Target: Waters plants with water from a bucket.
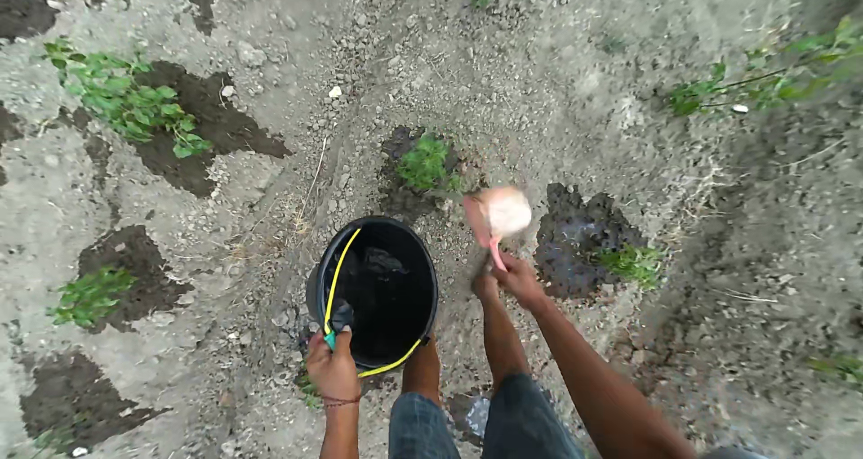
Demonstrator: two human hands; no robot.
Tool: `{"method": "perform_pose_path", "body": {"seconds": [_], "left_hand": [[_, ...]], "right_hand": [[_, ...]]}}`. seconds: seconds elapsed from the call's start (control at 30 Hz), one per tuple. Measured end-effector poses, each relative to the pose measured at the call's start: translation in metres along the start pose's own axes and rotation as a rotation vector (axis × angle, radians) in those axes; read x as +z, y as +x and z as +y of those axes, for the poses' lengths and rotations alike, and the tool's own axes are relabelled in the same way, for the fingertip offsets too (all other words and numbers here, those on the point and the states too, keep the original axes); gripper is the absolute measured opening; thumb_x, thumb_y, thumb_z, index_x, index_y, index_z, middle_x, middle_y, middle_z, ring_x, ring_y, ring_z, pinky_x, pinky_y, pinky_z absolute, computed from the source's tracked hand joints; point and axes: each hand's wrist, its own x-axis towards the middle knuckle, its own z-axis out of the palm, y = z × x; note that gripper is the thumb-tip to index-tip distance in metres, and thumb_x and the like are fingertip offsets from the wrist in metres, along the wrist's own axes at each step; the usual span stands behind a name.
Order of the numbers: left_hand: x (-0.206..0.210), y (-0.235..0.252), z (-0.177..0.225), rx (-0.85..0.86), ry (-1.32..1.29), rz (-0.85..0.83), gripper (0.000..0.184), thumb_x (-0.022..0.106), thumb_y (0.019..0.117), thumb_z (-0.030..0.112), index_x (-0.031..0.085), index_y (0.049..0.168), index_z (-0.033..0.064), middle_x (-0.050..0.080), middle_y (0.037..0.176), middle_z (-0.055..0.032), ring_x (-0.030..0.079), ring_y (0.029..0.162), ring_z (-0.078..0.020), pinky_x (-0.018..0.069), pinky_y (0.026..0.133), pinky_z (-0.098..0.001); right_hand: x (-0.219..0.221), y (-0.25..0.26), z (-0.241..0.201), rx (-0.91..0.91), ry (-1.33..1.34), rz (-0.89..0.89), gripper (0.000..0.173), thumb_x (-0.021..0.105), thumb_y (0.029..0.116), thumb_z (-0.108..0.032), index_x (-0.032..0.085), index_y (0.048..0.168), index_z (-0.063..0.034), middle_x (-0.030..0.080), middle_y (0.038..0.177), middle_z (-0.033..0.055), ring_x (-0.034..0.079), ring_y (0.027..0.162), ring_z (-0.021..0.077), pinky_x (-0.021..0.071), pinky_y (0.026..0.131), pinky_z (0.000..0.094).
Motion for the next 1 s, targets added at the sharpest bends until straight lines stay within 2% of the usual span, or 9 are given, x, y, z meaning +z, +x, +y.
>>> {"method": "perform_pose_path", "body": {"seconds": [0.07, 0.13, 0.2, 0.33, 0.43, 0.57, 0.73, 0.87, 1.0], "left_hand": [[0.012, -0.015, 0.039, 0.136, -0.014, -0.048, 0.012, 0.066, 0.0844, 0.003, 0.065, 0.078, -0.0079, 0.064, 0.106, -0.0149, 0.058, 0.103, -0.0133, 0.0489, 0.092, -0.0285], [0.030, -0.030, 0.078, 0.322, -0.023, -0.080, 0.014, 0.065, 0.0792, 0.003, 0.062, 0.068, -0.0035, 0.066, 0.104, -0.0103, 0.060, 0.103, -0.0076, 0.0501, 0.091, -0.0223], [0.049, -0.049, 0.116, 0.519, -0.002, -0.136, 0.020, 0.066, 0.0784, 0.005, 0.060, 0.061, -0.0001, 0.066, 0.108, -0.0115, 0.060, 0.107, -0.0065, 0.0503, 0.092, -0.0197], [0.090, -0.088, 0.188, 0.917, 0.193, -0.264, 0.027, 0.066, 0.0808, 0.016, 0.063, 0.059, -0.0003, 0.064, 0.119, -0.0273, 0.059, 0.121, -0.0205, 0.0476, 0.102, -0.0272], [0.129, -0.120, 0.229, 1.148, 0.306, -0.304, 0.033, 0.063, 0.0832, 0.024, 0.063, 0.058, 0.0020, 0.062, 0.123, -0.0340, 0.058, 0.123, -0.0326, 0.0461, 0.103, -0.0358], [0.188, -0.162, 0.277, 1.321, 0.332, -0.318, 0.036, 0.062, 0.0851, 0.027, 0.063, 0.059, 0.0020, 0.060, 0.124, -0.0385, 0.055, 0.124, -0.0410, 0.0422, 0.105, -0.0431], [0.272, -0.214, 0.332, 1.471, 0.336, -0.367, 0.034, 0.065, 0.0848, 0.030, 0.066, 0.061, 0.0049, 0.060, 0.124, -0.0374, 0.056, 0.121, -0.0468, 0.0430, 0.103, -0.0511], [0.336, -0.246, 0.355, 1.558, 0.361, -0.404, 0.032, 0.065, 0.0823, 0.033, 0.065, 0.059, 0.0102, 0.060, 0.127, -0.0338, 0.057, 0.116, -0.0476, 0.0442, 0.095, -0.0566], [0.390, -0.278, 0.361, 1.616, 0.389, -0.504, 0.029, 0.068, 0.0784, 0.035, 0.066, 0.060, 0.0127, 0.060, 0.129, -0.0340, 0.058, 0.114, -0.0505, 0.0458, 0.088, -0.0603]], "right_hand": [[-0.014, -0.024, 0.017, 0.176, 0.444, -0.103, 0.027, 0.052, 0.1001, -0.005, 0.055, 0.127, -0.0046, 0.051, 0.068, -0.0027, 0.042, 0.048, 0.0038, 0.0366, 0.043, 0.0210], [-0.031, -0.045, 0.027, 0.303, 0.687, -0.245, 0.019, 0.043, 0.1053, -0.010, 0.051, 0.122, -0.0116, 0.046, 0.063, -0.0073, 0.036, 0.043, -0.0002, 0.0323, 0.038, 0.0161], [-0.045, -0.061, 0.028, 0.332, 0.794, -0.356, 0.024, 0.043, 0.1047, -0.010, 0.053, 0.126, -0.0127, 0.049, 0.064, -0.0070, 0.038, 0.042, -0.0008, 0.0333, 0.038, 0.0148], [-0.069, -0.069, -0.004, 0.251, 0.947, -0.431, 0.019, 0.046, 0.1043, -0.011, 0.054, 0.122, -0.0130, 0.050, 0.065, -0.0068, 0.038, 0.042, -0.0011, 0.0315, 0.037, 0.0140], [-0.098, -0.052, -0.027, 0.155, 1.095, -0.422, 0.019, 0.044, 0.1057, -0.011, 0.052, 0.123, -0.0122, 0.049, 0.064, -0.0062, 0.039, 0.042, -0.0008, 0.0328, 0.038, 0.0137], [-0.160, -0.029, -0.066, 0.073, 1.206, -0.362, 0.018, 0.043, 0.1077, -0.011, 0.049, 0.125, -0.0125, 0.050, 0.065, -0.0057, 0.040, 0.042, -0.0010, 0.0336, 0.037, 0.0130], [-0.238, 0.009, -0.078, -0.052, 1.268, -0.308, 0.020, 0.039, 0.1090, -0.014, 0.047, 0.128, -0.0144, 0.049, 0.065, -0.0062, 0.038, 0.042, -0.0006, 0.0333, 0.037, 0.0136], [-0.278, 0.044, -0.070, -0.145, 1.427, -0.313, 0.015, 0.037, 0.1092, -0.014, 0.046, 0.121, -0.0151, 0.050, 0.064, -0.0069, 0.039, 0.041, -0.0013, 0.0351, 0.037, 0.0126], [-0.305, 0.076, -0.048, -0.245, 1.572, -0.263, 0.020, 0.038, 0.1069, -0.013, 0.047, 0.125, -0.0158, 0.051, 0.063, -0.0065, 0.041, 0.040, -0.0009, 0.0367, 0.037, 0.0127]]}}
